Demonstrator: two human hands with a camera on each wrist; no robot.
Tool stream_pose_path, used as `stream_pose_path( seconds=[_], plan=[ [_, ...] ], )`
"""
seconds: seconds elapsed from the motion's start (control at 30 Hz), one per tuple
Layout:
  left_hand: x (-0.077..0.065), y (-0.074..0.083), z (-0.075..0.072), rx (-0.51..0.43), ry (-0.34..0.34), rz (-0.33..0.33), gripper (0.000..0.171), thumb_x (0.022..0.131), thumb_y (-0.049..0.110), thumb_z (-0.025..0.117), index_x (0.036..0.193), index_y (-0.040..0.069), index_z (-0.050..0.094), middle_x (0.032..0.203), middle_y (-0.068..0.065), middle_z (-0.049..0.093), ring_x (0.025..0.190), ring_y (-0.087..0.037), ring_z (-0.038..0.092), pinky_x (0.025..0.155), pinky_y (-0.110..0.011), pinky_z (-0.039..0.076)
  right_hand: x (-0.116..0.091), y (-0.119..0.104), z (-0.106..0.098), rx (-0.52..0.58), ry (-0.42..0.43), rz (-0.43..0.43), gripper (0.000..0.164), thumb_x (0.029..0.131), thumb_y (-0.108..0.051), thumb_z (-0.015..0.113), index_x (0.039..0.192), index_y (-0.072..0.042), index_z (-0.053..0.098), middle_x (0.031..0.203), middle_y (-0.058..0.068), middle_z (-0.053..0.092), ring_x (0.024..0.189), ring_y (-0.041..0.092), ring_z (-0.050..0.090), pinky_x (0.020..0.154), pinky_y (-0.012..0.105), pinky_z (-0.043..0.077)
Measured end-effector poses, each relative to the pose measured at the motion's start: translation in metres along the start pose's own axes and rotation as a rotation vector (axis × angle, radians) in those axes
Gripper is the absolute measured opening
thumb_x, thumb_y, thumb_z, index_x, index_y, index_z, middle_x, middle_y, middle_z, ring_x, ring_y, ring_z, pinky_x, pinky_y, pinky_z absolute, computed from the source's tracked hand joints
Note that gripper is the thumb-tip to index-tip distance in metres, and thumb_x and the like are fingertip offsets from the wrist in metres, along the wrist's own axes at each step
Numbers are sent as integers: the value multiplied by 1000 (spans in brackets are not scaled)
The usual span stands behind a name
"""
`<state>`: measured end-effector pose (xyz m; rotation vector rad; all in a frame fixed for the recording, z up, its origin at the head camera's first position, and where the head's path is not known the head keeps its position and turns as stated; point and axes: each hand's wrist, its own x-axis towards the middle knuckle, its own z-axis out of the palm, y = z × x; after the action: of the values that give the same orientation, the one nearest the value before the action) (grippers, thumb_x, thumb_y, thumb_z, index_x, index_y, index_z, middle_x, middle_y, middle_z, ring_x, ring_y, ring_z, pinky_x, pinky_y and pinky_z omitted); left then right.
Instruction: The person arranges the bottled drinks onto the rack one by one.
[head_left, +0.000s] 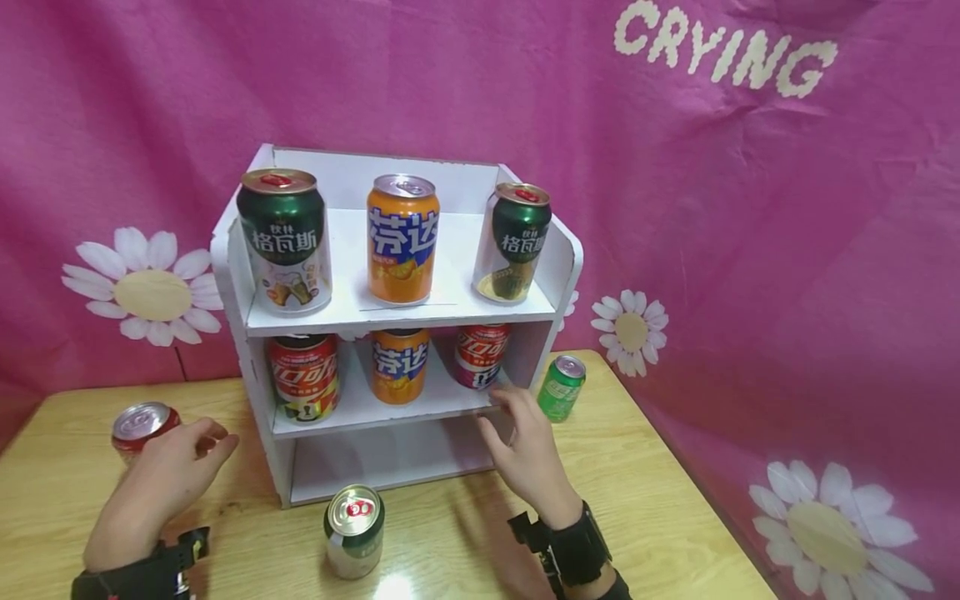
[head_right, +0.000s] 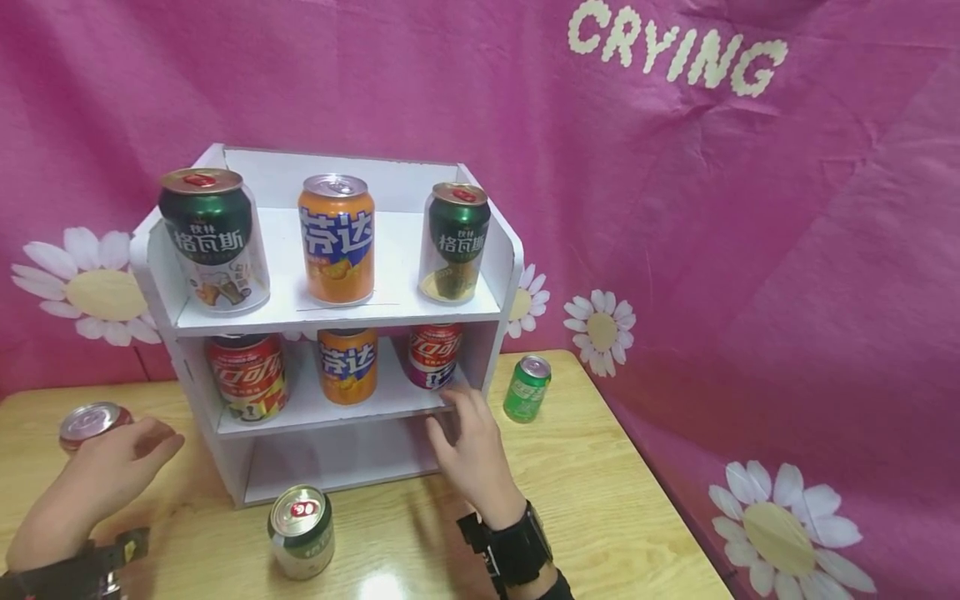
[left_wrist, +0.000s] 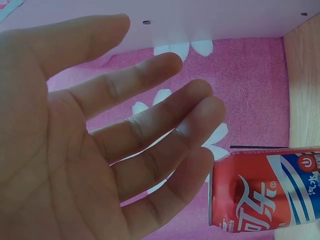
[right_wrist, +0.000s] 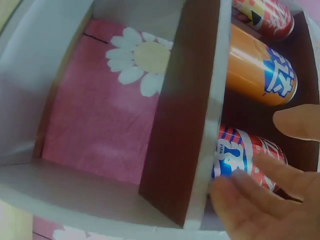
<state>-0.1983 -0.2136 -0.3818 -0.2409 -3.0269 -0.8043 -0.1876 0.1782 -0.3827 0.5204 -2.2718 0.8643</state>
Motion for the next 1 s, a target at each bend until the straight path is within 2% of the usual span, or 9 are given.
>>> stream_pose_path(
  seconds=[0.17, 0.27, 0.43, 0.57, 0.63, 0.7, 0.8, 0.9, 1.0],
  plan=[
    [-2, 0, 0, -5, 19, 9, 49, 88, 45, 45, 102, 0, 56, 91, -20, 59, 84, -37, 55, 62, -46, 44, -6, 13, -8, -18, 62, -8, 3, 78, -10, 64, 81, -8, 62, 76, -5, 56, 67, 9, 52, 55, 26, 45],
    [-2, -2, 1, -9, 25, 11, 47, 88, 44, 46, 101, 0, 56, 91, -20, 59, 83, -36, 55, 62, -46, 44, -7, 33, -15, -52, 166, 34, 10, 78, -8, 63, 69, -11, 61, 62, -8, 53, 54, 5, 47, 46, 22, 40],
    [-2, -4, 2, -16, 13, 2, 48, 88, 44, 46, 102, -1, 55, 91, -21, 59, 83, -36, 54, 62, -46, 44, -8, 73, -27, -84, 306, 222, 17, 82, -13, 60, 65, -11, 61, 56, -7, 53, 49, 8, 48, 46, 20, 38],
    [-2, -6, 3, -22, 13, 2, 47, 87, 43, 47, 101, -1, 56, 90, -20, 59, 82, -35, 54, 62, -46, 44, -11, 93, -34, -129, 273, 364, 18, 83, -16, 59, 66, -12, 61, 57, -4, 55, 53, 10, 51, 49, 25, 41],
    [-2, -7, 3, -22, 24, 9, 46, 87, 42, 47, 101, -1, 56, 89, -19, 60, 81, -34, 55, 61, -45, 43, -13, 96, -38, -135, 189, 399, 16, 83, -16, 58, 69, -11, 62, 59, -2, 56, 55, 12, 51, 50, 27, 41],
    [-2, -7, 2, -22, 36, 17, 45, 87, 41, 48, 100, -1, 56, 89, -19, 60, 80, -34, 55, 61, -46, 43, -13, 94, -42, -128, 37, 414, 13, 84, -16, 58, 73, -11, 63, 63, -1, 58, 57, 12, 51, 51, 29, 42],
    [-1, -6, 1, -22, 29, 13, 46, 88, 43, 47, 102, 0, 56, 90, -20, 60, 81, -35, 55, 61, -46, 43, -15, 83, -49, -88, -306, 406, 12, 86, -16, 55, 85, -9, 65, 72, 0, 60, 64, 12, 54, 55, 29, 44],
    [0, -4, 0, -19, 4, -2, 49, 87, 45, 46, 104, 0, 55, 93, -22, 58, 83, -36, 54, 61, -46, 43, -17, 67, -48, -38, -652, 341, 18, 88, -20, 54, 97, -7, 63, 85, -1, 61, 75, 11, 56, 63, 29, 46],
    [1, -3, -1, -23, -1, -4, 49, 88, 45, 45, 104, 0, 54, 93, -22, 58, 83, -36, 54, 61, -46, 44, -18, 47, -36, 50, -855, 264, 21, 87, -21, 54, 103, -8, 60, 90, -3, 60, 82, 10, 56, 69, 26, 46]
  ],
)
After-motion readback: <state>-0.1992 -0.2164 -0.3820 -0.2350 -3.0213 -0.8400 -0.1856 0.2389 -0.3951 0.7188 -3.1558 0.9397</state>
